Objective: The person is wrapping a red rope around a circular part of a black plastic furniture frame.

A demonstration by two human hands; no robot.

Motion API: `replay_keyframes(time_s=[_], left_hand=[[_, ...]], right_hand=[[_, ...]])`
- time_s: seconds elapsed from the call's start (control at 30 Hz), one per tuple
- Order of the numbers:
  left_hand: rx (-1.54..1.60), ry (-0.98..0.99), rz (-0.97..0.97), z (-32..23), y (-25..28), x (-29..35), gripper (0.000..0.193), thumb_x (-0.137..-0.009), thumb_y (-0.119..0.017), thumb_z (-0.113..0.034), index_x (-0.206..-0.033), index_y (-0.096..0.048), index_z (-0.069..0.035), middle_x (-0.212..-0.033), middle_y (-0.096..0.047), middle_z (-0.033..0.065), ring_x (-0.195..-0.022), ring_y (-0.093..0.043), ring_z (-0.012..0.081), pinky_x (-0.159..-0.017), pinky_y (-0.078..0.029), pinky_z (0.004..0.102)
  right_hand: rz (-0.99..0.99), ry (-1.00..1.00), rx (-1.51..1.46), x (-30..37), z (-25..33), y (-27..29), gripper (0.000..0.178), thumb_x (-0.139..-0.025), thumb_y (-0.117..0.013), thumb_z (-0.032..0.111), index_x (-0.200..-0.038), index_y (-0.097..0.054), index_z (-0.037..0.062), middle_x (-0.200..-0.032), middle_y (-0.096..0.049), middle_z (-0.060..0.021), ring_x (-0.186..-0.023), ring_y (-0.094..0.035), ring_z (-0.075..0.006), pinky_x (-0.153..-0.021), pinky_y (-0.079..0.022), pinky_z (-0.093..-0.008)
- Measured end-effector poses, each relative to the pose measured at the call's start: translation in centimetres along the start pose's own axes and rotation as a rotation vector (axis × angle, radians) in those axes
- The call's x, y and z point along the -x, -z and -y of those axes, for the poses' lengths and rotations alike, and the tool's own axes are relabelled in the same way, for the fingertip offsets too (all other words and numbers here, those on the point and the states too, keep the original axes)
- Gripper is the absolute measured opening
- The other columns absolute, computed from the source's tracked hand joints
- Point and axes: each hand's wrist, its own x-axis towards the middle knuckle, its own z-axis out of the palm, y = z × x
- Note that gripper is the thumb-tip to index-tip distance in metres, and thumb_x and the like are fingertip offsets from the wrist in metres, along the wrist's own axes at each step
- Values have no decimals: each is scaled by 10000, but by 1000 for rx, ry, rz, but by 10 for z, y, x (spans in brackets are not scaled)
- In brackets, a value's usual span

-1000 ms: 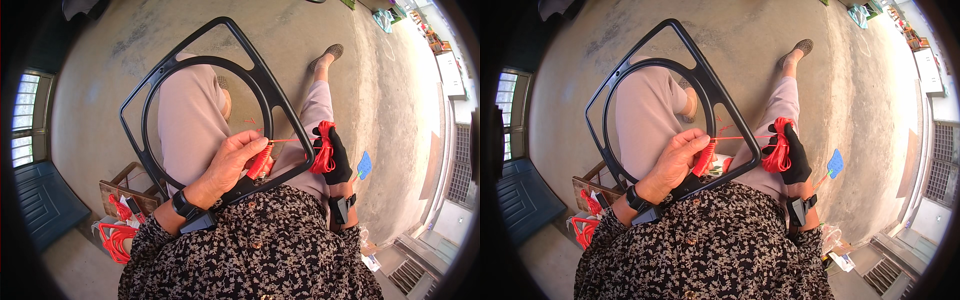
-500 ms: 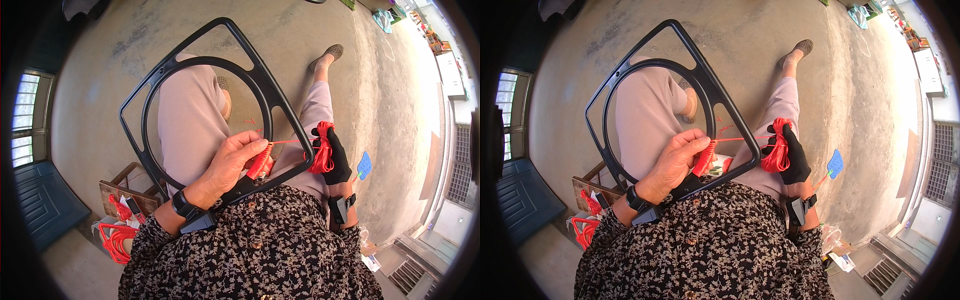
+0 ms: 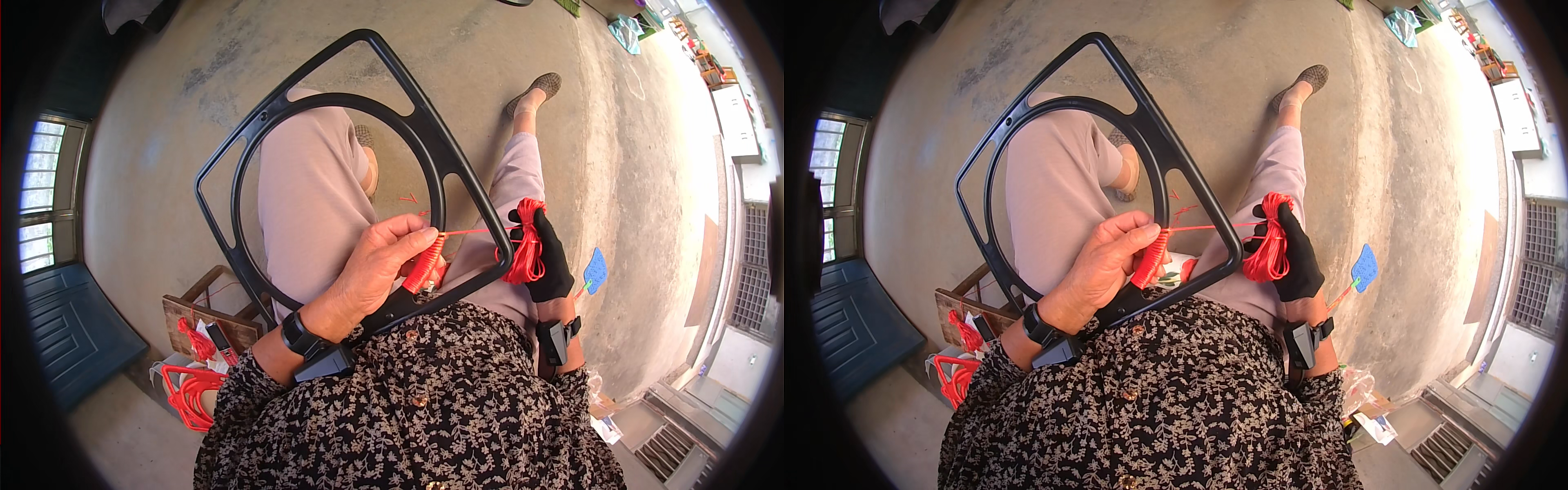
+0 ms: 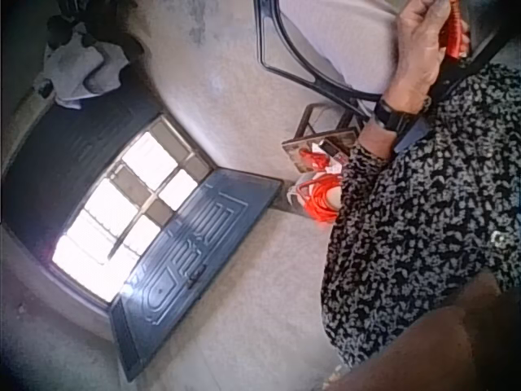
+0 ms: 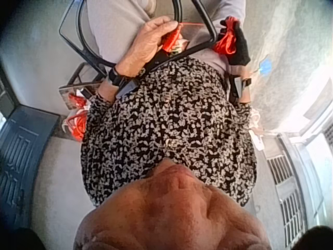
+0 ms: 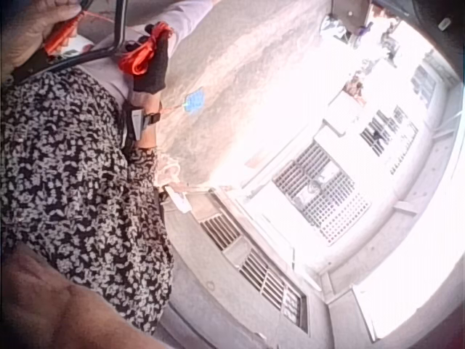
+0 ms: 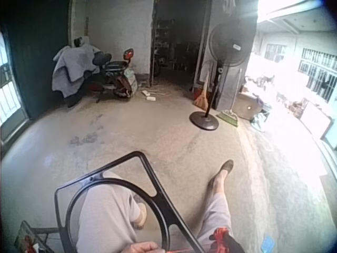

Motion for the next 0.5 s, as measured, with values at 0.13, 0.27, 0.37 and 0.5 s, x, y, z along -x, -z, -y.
replay_keyframes(time_s=[0.13, 0.27, 0.37, 0.5], left_hand=[[-7, 10, 3, -1, 0, 0, 169, -929, -536, -186, -934, -552, -18, -756, -618, 112, -579, -588, 119, -542, -509, 257], [-2, 5, -4, 0, 0, 0, 171, -930, -534, -187, -926, -550, -17, -753, -616, 110, -578, -587, 120, -541, -509, 257], [-15, 3, 8, -1, 0, 0, 173, -931, -533, -186, -923, -549, -15, -752, -616, 110, -577, -586, 121, -539, -507, 256], [-18, 3, 13, -1, 0, 0, 172, -932, -530, -185, -924, -547, -13, -751, -616, 111, -575, -585, 121, -536, -506, 255]], right_hand=[[-12, 18, 7, 0, -1, -2, 442, -881, -577, 412, -1109, -549, 35, -802, -583, -77, -683, -616, -226, -595, -516, -341], [11, -18, -19, -4, -1, 2, 437, -881, -581, 408, -1096, -551, 29, -784, -584, -72, -673, -615, -217, -591, -516, -334], [11, -19, -28, -7, -3, 5, 435, -880, -583, 406, -1090, -553, 27, -778, -585, -70, -668, -614, -214, -590, -516, -331], [15, -15, -43, -11, -5, 8, 433, -879, -586, 404, -1082, -556, 23, -769, -586, -68, -661, -614, -210, -588, -516, -327]])
